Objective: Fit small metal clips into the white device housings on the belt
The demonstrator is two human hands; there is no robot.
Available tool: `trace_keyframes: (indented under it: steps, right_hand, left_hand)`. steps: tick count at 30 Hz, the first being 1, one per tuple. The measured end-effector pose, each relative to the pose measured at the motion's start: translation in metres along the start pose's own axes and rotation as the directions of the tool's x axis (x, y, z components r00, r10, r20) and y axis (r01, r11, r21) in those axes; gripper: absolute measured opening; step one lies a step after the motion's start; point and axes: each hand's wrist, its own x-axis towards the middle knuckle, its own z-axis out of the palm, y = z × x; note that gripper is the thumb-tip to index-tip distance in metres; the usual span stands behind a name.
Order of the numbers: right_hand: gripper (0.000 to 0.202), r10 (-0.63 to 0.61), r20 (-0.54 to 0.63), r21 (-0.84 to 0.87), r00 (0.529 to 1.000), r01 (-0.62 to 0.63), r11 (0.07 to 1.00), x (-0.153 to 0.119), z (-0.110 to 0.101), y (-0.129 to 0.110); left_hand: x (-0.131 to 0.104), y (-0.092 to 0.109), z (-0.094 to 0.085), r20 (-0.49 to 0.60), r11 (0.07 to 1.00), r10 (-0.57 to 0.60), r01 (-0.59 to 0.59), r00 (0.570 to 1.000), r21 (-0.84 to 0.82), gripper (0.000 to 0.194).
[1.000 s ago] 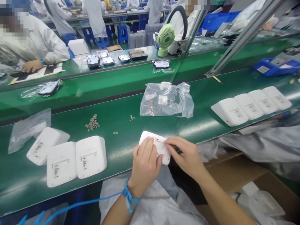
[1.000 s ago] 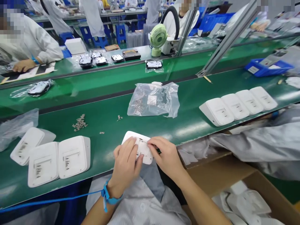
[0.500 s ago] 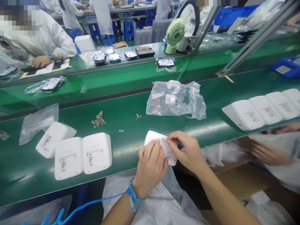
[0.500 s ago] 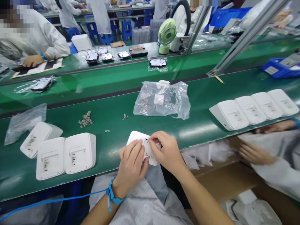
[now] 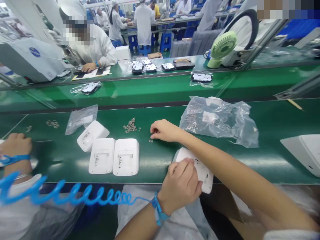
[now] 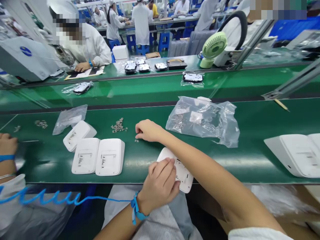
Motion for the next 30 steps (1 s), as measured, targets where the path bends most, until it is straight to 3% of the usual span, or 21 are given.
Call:
trace_keyframes:
  steps: [3, 7, 12, 18, 21, 23, 25, 27, 28, 30]
  right_hand:
    - [0.011, -0.032, 0.095, -0.057, 0.995, 0.037, 0.998, -0.002, 0.011, -0.005]
    - [0.01, -0.018, 0.096, -0.122, 0.995, 0.03, 0.992, -0.013, 0.017, -0.001]
    - [0.013, 0.022, -0.022, -0.109, 1.0, -0.024, 0.994, -0.024, 0.006, 0.017]
    - [0.018, -0.051, -0.222, 0.076, 0.974, 0.069, 0.995, -0.027, -0.027, 0.032]
    - [0.007, 0.026, -0.155, -0.027, 0.988, -0.03, 0.999, -0.037, -0.037, 0.049]
    - [0.011, 0.061, -0.085, -0.068, 0.995, -0.067, 0.995, -0.044, -0.033, 0.061]
    - [0.012, 0.062, -0.106, -0.059, 0.992, -0.069, 0.996, -0.049, -0.022, 0.072]
    - [0.011, 0.037, -0.168, -0.011, 0.985, -0.039, 0.999, -0.051, -0.009, 0.08]
    - [0.01, 0.026, -0.192, 0.016, 0.981, -0.024, 1.0, -0.051, -0.004, 0.082]
    - [0.006, 0.012, -0.217, 0.046, 0.976, -0.002, 0.999, -0.052, 0.004, 0.085]
  left_hand:
    - [0.001, -0.001, 0.0, -0.019, 1.0, 0.0, 0.0, 1.0, -0.008, 0.031]
    - [0.001, -0.001, 0.0, -0.035, 1.0, -0.015, 0.014, 0.999, -0.022, 0.031]
    - [-0.001, -0.001, 0.001, -0.045, 1.0, -0.013, 0.013, 0.999, -0.012, 0.032]
    - [-0.003, -0.001, 0.003, -0.03, 1.0, -0.022, 0.021, 0.999, -0.018, 0.031]
    - [-0.001, 0.002, -0.003, -0.041, 0.996, -0.062, 0.058, 0.997, -0.073, 0.031]
    - [0.005, 0.002, -0.012, -0.041, 0.97, -0.144, 0.133, 0.989, -0.202, 0.027]
    - [0.017, -0.005, -0.022, -0.037, 0.896, -0.273, 0.24, 0.961, -0.373, 0.023]
    - [0.033, -0.022, -0.028, -0.027, 0.816, -0.425, 0.37, 0.905, -0.444, 0.017]
    - [0.042, -0.033, -0.027, -0.017, 0.797, -0.497, 0.449, 0.868, -0.404, 0.015]
    - [0.06, -0.057, -0.018, 0.066, 0.803, -0.574, 0.577, 0.816, -0.151, 0.015]
